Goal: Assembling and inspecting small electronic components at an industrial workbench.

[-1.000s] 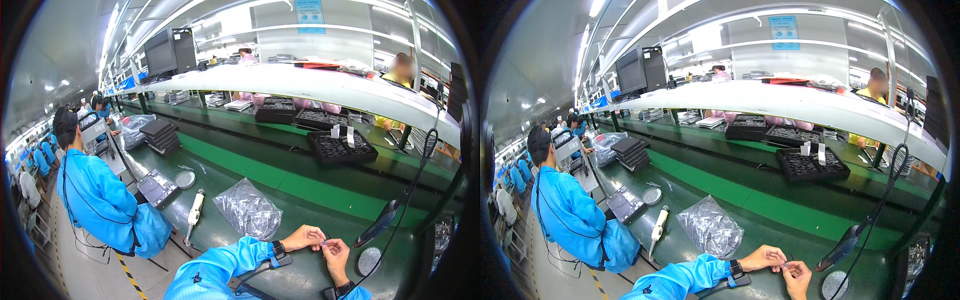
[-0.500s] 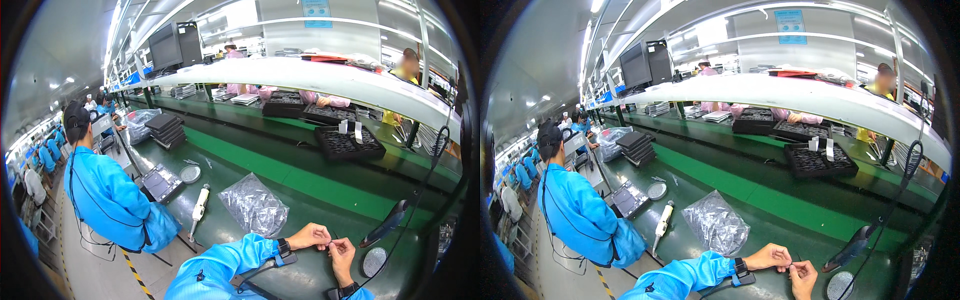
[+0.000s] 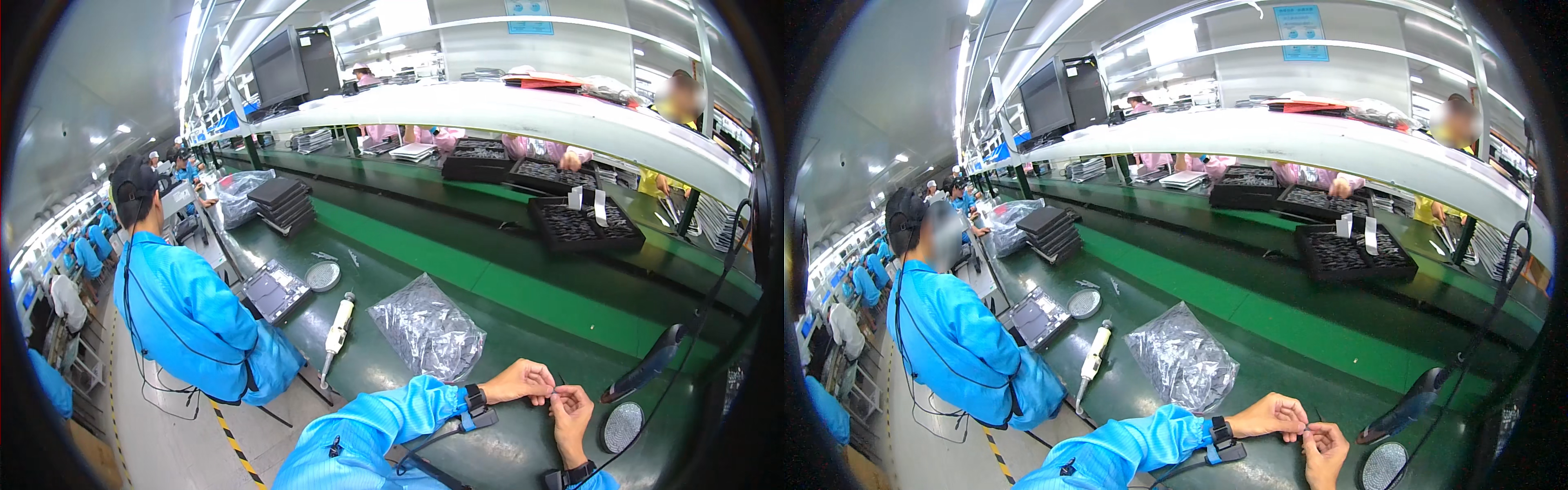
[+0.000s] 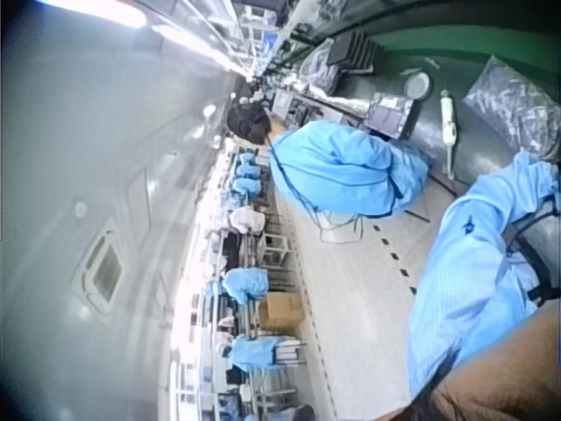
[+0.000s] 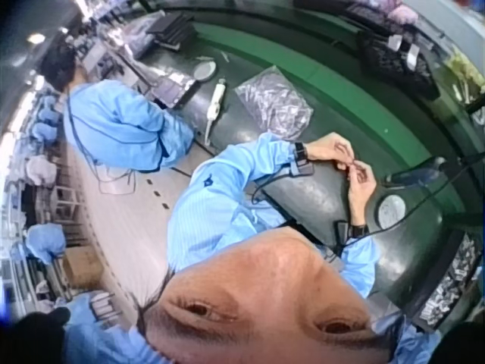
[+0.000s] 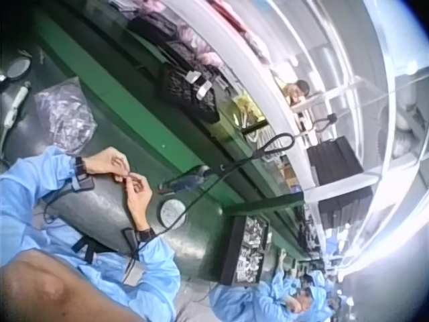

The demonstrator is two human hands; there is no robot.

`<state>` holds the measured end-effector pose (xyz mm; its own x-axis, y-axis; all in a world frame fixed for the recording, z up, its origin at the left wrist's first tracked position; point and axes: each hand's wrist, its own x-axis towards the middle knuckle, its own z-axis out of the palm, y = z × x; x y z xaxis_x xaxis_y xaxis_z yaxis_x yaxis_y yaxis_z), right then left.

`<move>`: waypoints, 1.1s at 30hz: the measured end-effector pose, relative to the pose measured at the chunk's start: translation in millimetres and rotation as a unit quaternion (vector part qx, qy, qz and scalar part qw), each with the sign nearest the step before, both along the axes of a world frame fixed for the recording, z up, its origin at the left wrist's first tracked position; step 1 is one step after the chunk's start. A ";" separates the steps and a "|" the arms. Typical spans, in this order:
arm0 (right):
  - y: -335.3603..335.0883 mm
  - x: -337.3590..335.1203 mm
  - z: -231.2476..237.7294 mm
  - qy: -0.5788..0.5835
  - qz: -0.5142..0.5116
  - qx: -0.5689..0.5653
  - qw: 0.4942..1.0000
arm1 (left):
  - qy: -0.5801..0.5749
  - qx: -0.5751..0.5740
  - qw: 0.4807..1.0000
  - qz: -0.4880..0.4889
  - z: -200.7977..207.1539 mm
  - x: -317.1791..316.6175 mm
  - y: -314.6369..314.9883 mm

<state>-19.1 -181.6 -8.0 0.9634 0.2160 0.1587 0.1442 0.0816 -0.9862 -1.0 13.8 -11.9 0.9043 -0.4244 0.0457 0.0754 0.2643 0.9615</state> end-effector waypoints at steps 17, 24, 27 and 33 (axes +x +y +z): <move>2.0 -1.3 5.3 -0.019 0.003 0.015 1.000 | -0.012 -0.011 1.000 -0.003 -2.6 2.2 -2.1; 5.1 -1.8 5.4 -0.023 -0.013 -0.014 1.000 | -0.013 0.003 1.000 0.003 -4.9 1.2 0.9; -0.8 2.4 -4.0 -0.005 -0.008 -0.011 1.000 | -0.008 0.008 1.000 -0.009 1.4 -1.4 -0.9; -2.1 1.0 -4.2 -0.001 -0.004 -0.014 1.000 | -0.004 -0.034 0.999 -0.015 -3.1 1.2 -1.2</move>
<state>-18.1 -183.7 -12.2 0.9646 0.2136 0.1546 0.1468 0.0521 -0.9878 0.2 12.6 -15.0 0.8905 -0.4474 0.0830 0.0767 0.3275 0.9417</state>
